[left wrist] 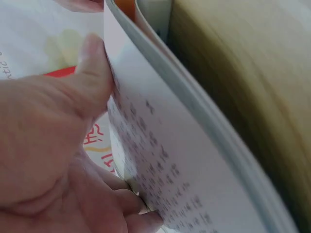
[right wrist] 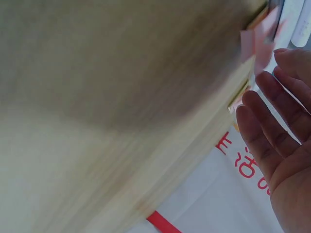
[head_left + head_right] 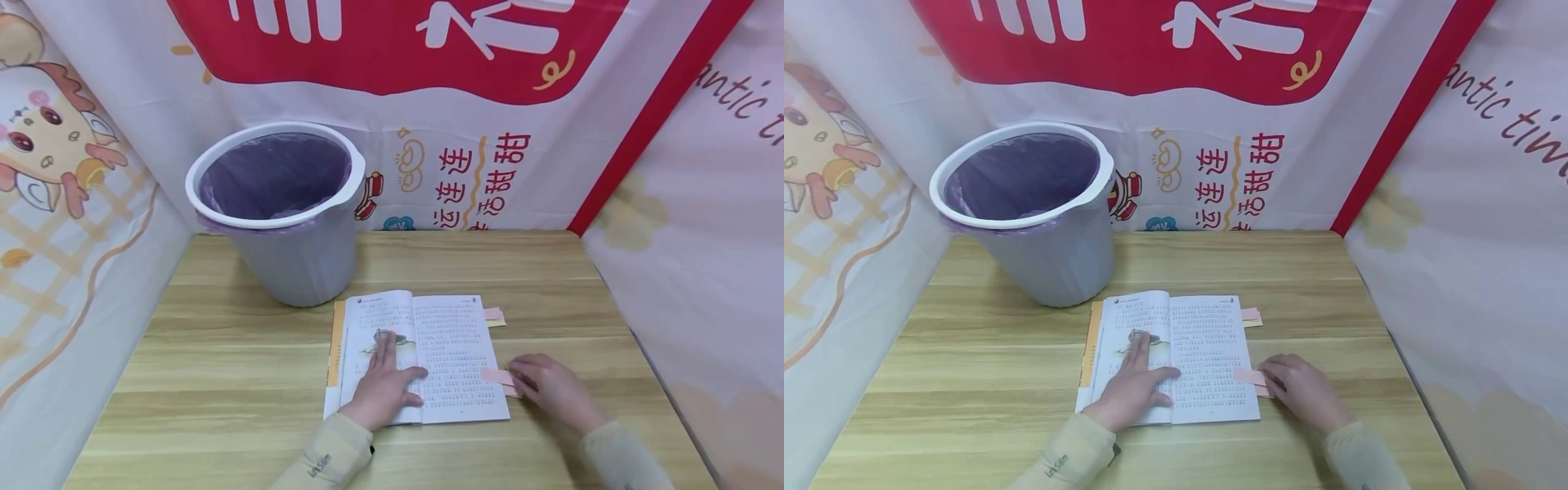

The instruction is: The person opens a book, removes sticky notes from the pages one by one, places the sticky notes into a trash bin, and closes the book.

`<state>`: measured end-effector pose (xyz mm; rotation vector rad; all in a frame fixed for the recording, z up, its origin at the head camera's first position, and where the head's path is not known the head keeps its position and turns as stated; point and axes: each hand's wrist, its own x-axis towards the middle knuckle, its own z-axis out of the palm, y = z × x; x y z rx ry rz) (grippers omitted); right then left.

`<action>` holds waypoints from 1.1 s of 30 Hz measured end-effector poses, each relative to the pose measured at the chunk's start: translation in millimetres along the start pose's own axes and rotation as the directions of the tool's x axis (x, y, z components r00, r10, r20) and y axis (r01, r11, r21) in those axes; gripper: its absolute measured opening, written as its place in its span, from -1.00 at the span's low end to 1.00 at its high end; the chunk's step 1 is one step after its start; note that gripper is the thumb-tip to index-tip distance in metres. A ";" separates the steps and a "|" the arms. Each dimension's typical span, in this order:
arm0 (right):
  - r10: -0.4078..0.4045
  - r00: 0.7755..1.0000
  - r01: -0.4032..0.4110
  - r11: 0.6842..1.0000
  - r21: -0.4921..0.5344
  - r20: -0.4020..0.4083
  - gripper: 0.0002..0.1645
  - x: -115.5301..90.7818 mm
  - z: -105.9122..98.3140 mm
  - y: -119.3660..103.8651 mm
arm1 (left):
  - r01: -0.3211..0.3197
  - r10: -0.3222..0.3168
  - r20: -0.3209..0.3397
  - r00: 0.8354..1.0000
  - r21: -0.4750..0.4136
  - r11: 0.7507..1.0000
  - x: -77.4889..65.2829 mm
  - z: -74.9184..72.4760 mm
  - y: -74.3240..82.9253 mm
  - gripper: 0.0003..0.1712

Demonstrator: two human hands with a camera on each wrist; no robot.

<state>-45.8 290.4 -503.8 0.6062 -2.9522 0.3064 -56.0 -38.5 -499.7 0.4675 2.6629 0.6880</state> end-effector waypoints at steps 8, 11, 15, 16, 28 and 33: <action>0.047 0.999 -0.047 0.999 0.011 0.018 -0.64 -1.0 5.0 -1.8 | 0.015 -0.015 0.000 1.000 -0.026 1.000 -1.2 2.1 1.0 -0.35; 0.047 0.999 -0.047 0.999 0.015 0.012 -0.63 -0.6 5.7 -2.7 | 0.012 -0.012 -0.004 1.000 -0.031 0.999 -0.3 3.1 -0.1 -0.35; 0.036 0.999 -0.036 0.999 0.017 -0.011 -0.60 -2.4 7.0 -5.1 | 0.009 -0.009 -0.004 1.000 -0.024 1.000 -0.1 4.5 -0.8 -0.35; 0.034 0.999 -0.034 0.999 0.021 -0.018 -0.60 -2.9 7.6 -5.6 | 0.008 -0.008 -0.004 1.000 -0.021 1.000 -0.1 5.0 -0.9 -0.35; -0.074 0.996 0.073 0.997 -0.029 -0.056 -0.65 -2.6 10.7 -8.4 | -0.001 0.001 -0.010 1.000 -0.001 1.000 -1.4 3.3 -0.5 -0.37; -0.098 0.993 0.095 0.994 -0.047 -0.063 -0.66 -2.1 11.1 -8.2 | -0.006 0.006 -0.012 1.000 0.002 1.000 -1.9 2.7 -0.2 -0.36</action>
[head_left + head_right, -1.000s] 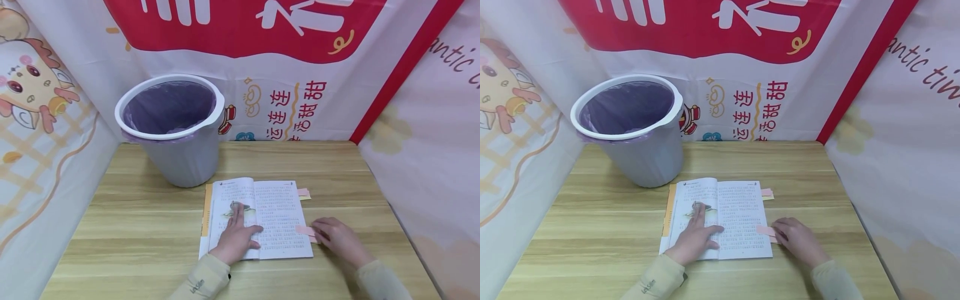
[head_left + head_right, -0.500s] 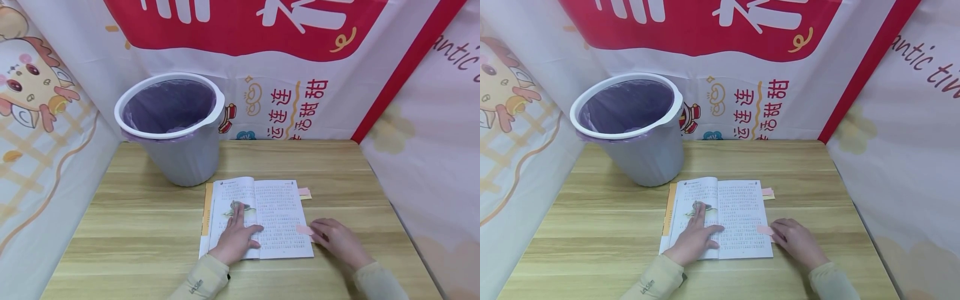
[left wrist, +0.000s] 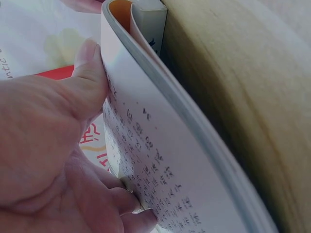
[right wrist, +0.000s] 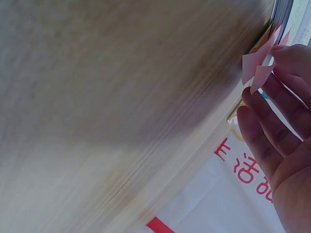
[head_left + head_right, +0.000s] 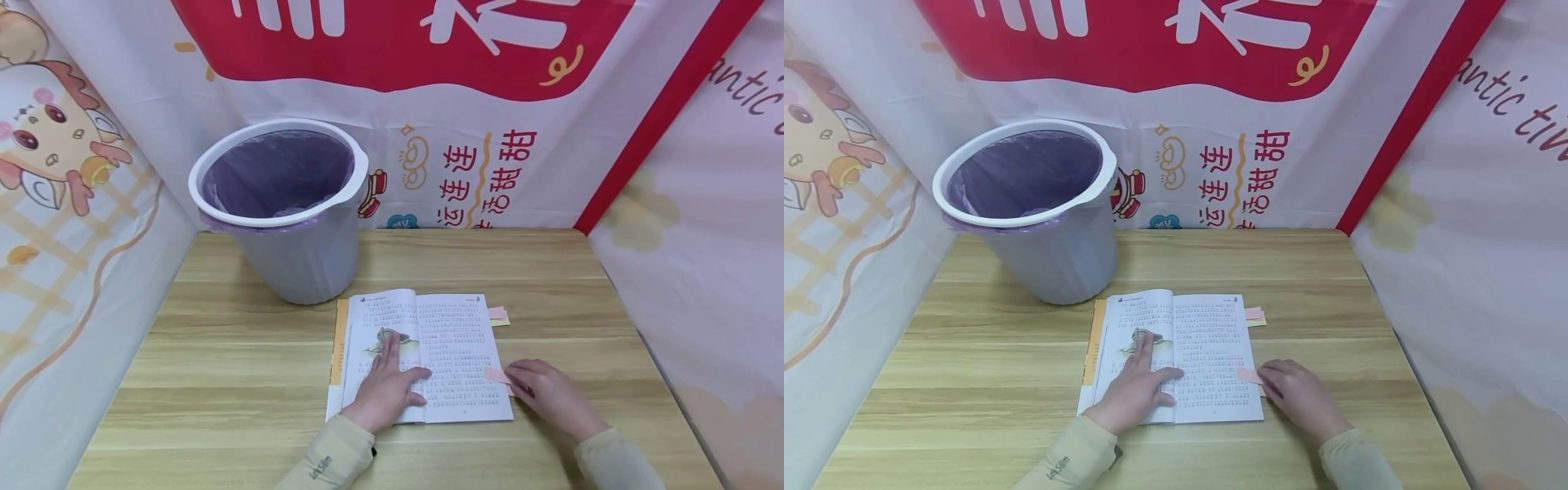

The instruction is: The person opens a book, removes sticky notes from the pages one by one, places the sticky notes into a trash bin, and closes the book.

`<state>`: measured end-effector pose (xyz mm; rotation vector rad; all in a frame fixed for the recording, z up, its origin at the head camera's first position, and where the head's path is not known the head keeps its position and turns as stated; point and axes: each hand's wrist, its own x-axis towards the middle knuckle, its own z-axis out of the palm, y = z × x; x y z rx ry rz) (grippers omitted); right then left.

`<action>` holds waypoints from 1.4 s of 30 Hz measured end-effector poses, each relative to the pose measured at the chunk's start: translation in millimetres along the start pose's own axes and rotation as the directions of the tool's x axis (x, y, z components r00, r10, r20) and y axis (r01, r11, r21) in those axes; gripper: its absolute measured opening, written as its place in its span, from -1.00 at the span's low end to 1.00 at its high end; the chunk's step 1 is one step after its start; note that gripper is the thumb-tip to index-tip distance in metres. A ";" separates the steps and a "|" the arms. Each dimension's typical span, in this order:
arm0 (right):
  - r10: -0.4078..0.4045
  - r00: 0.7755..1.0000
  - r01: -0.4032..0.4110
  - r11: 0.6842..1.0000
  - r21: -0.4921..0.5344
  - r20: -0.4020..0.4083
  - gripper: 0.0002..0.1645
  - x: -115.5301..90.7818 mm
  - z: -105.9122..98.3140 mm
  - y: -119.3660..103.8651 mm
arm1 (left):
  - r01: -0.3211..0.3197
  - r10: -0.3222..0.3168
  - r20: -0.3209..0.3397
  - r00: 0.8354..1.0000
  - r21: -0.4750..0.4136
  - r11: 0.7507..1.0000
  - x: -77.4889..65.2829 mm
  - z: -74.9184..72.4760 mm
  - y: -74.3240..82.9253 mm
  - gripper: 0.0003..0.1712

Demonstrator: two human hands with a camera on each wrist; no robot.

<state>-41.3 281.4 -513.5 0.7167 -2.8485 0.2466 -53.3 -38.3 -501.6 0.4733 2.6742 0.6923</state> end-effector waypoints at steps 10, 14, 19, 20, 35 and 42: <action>0.005 1.000 -0.005 1.000 0.010 -0.006 -0.70 -0.9 0.1 0.1 | 0.002 -0.002 0.008 1.000 -0.006 1.000 -0.4 1.1 -1.2 -0.36; 0.009 1.000 -0.009 1.000 0.011 -0.006 -0.70 -1.7 0.0 0.6 | 0.004 -0.004 0.010 1.000 -0.010 1.000 -0.5 1.1 -1.2 -0.36; 0.015 0.999 -0.014 1.000 0.025 -0.028 -0.71 -3.0 0.4 1.7 | 0.007 -0.006 0.014 1.000 -0.017 1.000 -0.3 0.8 -0.7 -0.37; 0.017 0.999 -0.017 0.999 0.028 -0.030 -0.71 -3.2 0.5 1.8 | 0.007 -0.006 0.013 1.000 -0.018 1.000 -0.3 0.6 -0.6 -0.37; 0.072 0.997 -0.070 0.997 0.044 -0.032 -0.73 -6.1 -0.8 3.1 | 0.002 -0.002 0.009 1.000 -0.020 1.000 -0.6 0.2 -1.0 -0.36; 0.047 0.996 -0.044 0.998 0.040 -0.080 -0.72 -7.4 -2.2 6.9 | 0.000 0.000 0.007 1.000 -0.015 1.000 -0.2 1.2 -1.9 -0.36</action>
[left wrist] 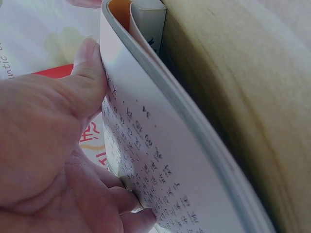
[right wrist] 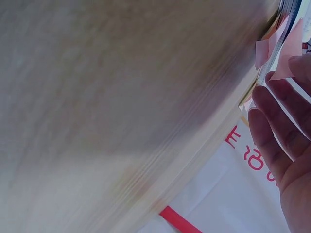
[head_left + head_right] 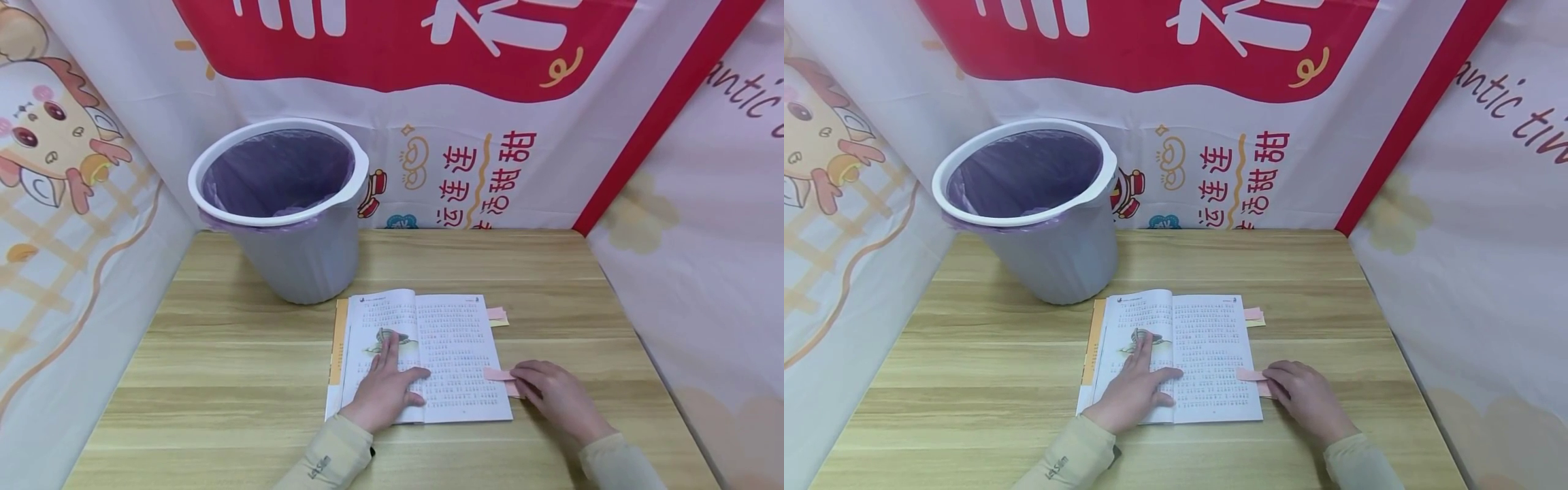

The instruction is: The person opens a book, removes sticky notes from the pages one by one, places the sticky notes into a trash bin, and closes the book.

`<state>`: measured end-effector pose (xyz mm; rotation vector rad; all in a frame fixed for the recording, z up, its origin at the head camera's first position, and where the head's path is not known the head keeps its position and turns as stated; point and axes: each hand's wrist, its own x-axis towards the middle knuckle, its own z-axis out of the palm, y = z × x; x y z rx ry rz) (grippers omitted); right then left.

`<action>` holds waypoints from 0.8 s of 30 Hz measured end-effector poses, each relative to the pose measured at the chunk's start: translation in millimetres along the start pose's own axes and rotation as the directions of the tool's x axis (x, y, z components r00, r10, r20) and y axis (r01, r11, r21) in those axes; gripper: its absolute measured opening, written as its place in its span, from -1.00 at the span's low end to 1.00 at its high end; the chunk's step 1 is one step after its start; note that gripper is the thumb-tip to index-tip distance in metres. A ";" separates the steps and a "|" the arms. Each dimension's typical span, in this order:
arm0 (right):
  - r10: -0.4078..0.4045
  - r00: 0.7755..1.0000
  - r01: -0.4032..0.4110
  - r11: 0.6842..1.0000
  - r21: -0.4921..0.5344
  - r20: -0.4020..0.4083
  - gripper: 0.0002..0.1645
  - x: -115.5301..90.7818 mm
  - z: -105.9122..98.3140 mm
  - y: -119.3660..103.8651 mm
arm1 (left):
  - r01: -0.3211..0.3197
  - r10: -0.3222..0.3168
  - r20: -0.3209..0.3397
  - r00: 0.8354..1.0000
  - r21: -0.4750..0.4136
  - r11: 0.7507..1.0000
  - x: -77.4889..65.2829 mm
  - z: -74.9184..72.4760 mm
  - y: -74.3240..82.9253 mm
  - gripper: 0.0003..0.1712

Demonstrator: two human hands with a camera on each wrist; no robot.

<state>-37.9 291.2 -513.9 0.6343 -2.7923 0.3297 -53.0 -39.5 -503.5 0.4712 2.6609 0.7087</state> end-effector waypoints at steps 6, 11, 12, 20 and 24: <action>-0.025 0.999 0.025 1.000 -0.007 -0.030 -0.70 0.2 -1.5 1.7 | -0.001 0.001 0.001 1.000 0.005 1.000 -1.4 -1.6 1.4 -0.36; -0.058 0.996 0.058 0.998 -0.006 -0.063 -0.68 -0.4 -2.9 3.7 | -0.013 0.013 -0.001 1.000 0.006 1.000 -2.8 -3.6 3.2 -0.37; -0.067 0.995 0.066 0.998 -0.005 -0.073 -0.67 -0.4 -3.3 4.1 | -0.016 0.016 -0.002 1.000 0.006 1.000 -3.0 -3.7 3.3 -0.38; -0.093 0.987 0.095 0.995 0.007 -0.133 -0.64 0.5 -7.6 5.5 | -0.019 0.019 -0.005 1.000 0.000 1.000 -2.8 -2.9 1.9 -0.39; -0.091 0.980 0.097 0.995 0.023 -0.179 -0.63 2.8 -12.2 6.5 | -0.022 0.022 -0.009 1.000 0.000 1.000 -2.3 -2.8 1.1 -0.39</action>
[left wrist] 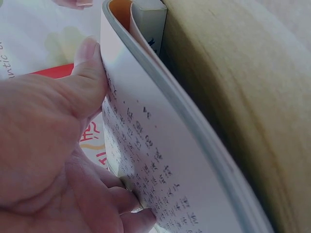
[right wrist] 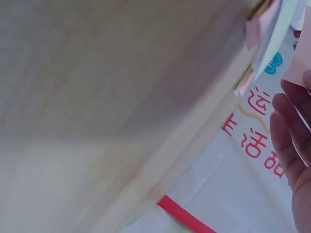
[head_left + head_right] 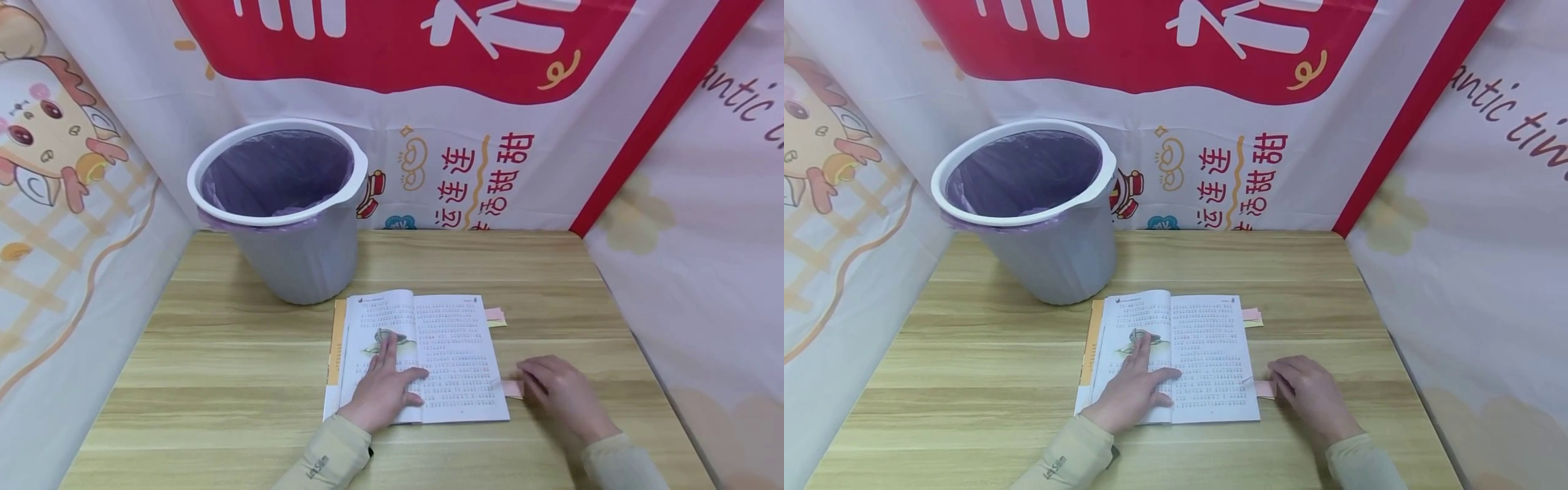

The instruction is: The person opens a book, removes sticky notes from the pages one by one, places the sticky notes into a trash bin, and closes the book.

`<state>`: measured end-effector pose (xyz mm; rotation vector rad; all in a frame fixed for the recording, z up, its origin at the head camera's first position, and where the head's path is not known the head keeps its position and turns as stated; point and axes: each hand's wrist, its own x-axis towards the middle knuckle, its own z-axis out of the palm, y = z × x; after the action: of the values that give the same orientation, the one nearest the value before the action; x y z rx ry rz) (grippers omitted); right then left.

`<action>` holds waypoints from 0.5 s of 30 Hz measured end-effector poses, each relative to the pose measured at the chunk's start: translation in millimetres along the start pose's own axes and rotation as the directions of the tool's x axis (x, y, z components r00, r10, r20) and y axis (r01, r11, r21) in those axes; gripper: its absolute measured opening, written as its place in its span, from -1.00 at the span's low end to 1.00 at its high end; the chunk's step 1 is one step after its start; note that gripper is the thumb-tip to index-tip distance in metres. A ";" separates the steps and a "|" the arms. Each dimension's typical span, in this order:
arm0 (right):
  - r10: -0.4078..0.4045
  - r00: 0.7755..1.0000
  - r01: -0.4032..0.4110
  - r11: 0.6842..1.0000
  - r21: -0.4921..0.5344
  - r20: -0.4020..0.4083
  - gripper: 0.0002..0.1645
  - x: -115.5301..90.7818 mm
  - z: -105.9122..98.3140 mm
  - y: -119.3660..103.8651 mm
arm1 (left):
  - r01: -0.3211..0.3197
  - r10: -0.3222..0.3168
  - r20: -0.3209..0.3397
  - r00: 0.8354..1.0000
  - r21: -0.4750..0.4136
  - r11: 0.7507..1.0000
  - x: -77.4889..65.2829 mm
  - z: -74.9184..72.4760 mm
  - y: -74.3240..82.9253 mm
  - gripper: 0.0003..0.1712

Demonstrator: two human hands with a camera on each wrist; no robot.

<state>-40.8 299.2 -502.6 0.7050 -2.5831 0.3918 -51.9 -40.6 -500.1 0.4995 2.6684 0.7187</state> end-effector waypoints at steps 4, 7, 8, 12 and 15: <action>-0.032 0.997 0.034 0.999 0.023 -0.075 -0.81 11.7 -7.9 2.5 | 0.001 -0.001 0.000 1.000 0.001 1.000 -0.3 -0.8 -0.1 -0.39; -0.072 0.990 0.072 0.997 0.001 -0.118 -0.53 28.0 -16.6 4.4 | 0.005 -0.005 0.002 1.000 -0.001 1.000 -0.2 -0.7 -0.2 -0.39; -0.083 0.988 0.081 0.997 -0.019 -0.129 -0.41 34.5 -20.4 4.6 | 0.007 -0.007 0.003 1.000 -0.002 1.000 0.0 -0.6 -0.2 -0.39; -0.112 0.980 0.102 0.993 -0.068 -0.165 -0.43 63.7 -37.6 3.3 | 0.011 -0.011 0.008 1.000 -0.003 1.000 0.6 0.5 -1.0 -0.38; -0.127 0.976 0.112 0.989 -0.093 -0.177 -0.65 87.7 -52.5 -0.3 | 0.010 -0.010 0.009 1.000 -0.001 1.000 0.4 1.1 -1.3 -0.38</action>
<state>-91.5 282.3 -415.4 0.7540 -2.3572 0.2952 -52.2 -41.1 -501.8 0.4871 2.6598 0.7138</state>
